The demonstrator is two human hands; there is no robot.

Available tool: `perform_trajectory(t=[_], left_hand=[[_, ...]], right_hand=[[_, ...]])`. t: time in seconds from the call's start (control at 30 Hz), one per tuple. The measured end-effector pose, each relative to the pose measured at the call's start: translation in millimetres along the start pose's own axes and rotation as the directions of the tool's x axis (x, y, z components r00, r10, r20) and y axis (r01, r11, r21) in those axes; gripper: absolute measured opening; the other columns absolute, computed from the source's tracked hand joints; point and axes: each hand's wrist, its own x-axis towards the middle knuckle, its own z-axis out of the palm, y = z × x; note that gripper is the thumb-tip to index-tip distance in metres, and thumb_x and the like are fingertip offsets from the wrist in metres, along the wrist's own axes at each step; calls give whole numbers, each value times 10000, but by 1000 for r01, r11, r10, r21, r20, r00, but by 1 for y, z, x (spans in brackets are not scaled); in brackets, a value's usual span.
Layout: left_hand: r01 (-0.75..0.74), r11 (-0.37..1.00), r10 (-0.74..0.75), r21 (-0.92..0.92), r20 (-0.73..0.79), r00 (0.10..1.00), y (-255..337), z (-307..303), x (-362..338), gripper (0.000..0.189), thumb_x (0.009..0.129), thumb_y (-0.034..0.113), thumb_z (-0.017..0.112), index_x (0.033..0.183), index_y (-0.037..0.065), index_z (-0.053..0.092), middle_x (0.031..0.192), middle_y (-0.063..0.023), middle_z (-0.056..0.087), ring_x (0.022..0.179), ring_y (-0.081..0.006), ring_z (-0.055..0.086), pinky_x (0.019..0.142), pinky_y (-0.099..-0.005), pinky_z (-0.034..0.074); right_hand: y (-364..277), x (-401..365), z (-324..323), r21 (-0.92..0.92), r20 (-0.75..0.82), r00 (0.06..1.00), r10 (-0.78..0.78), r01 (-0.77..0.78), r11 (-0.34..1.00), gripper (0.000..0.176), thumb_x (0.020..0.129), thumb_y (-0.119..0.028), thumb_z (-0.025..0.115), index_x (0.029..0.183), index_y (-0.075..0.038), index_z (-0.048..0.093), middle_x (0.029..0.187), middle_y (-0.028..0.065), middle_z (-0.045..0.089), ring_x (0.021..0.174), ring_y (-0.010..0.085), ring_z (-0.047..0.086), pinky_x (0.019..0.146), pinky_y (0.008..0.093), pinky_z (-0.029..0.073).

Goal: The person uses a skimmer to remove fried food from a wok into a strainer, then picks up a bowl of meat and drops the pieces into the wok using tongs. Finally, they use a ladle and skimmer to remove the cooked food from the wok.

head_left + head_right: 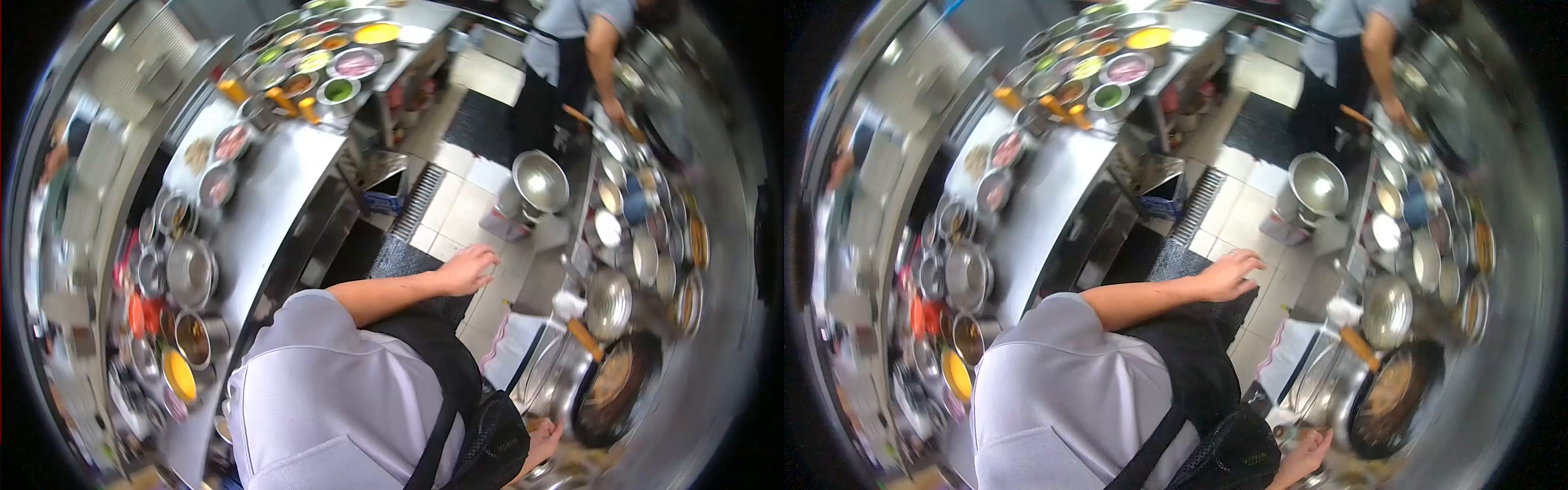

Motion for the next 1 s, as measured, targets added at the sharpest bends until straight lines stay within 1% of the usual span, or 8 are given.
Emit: perform_trajectory(t=[0.1,0.23,0.3,0.4,0.57,0.67,0.77,1.0], left_hand=[[294,943,-324,-154,-242,915,-66,-37,-41,250,904,180,648,1113,43,655,1110,-180,643,1103,-350,600,971,-438,470],[457,780,-612,-428,-675,412,-158,-121,-106,204,932,212,659,1012,27,686,948,-87,683,867,-197,646,792,-336,520],[174,505,-860,-846,-510,20,-182,-187,-137,182,929,172,634,1039,28,637,854,-52,659,699,-128,591,620,-262,486],[-177,487,-873,-855,-468,-139,-246,-269,-183,194,927,172,636,1046,23,601,811,-51,626,699,-149,618,577,-250,489],[-513,397,-915,-761,-286,-284,-311,-379,-202,309,934,216,666,1155,45,534,1028,-107,592,789,-208,616,656,-347,531],[-554,507,-859,-660,-333,-390,-348,-404,-202,346,937,235,682,1219,135,508,1113,-88,568,880,-219,596,694,-376,526],[-647,535,-813,-543,-538,-221,-374,-403,-212,246,957,260,659,1173,243,541,1121,-1,588,965,-207,582,741,-383,486],[-377,527,-827,-762,-562,-18,-276,-333,-221,382,978,27,535,1334,-96,471,1347,-164,551,1197,-295,569,1048,-488,504]], right_hand=[[-53,71,32,-47,193,974,-122,134,990,460,965,-118,603,1391,30,510,948,111,631,755,182,579,688,303,481],[-133,132,96,114,381,834,-399,386,915,468,952,-114,616,1383,38,514,924,129,640,760,193,581,697,319,489],[-182,139,133,125,453,743,-492,494,861,441,942,-102,628,1350,40,545,937,147,663,794,209,623,734,338,511],[-242,131,187,189,617,566,-547,568,801,408,930,-90,639,1311,39,576,915,149,676,800,219,659,746,342,528],[-297,113,250,226,804,336,-490,589,776,369,929,-91,640,1274,33,603,901,145,687,759,214,672,721,340,547],[-287,122,281,178,816,374,-440,563,807,389,907,-118,659,1265,26,611,867,172,692,778,248,689,732,357,548],[-246,138,292,112,805,417,-421,590,800,390,882,-156,676,1231,13,633,886,222,699,829,347,701,781,397,546],[-191,177,309,-43,806,560,-191,378,925,439,876,-269,676,1221,2,648,924,235,715,881,374,705,834,412,543]])
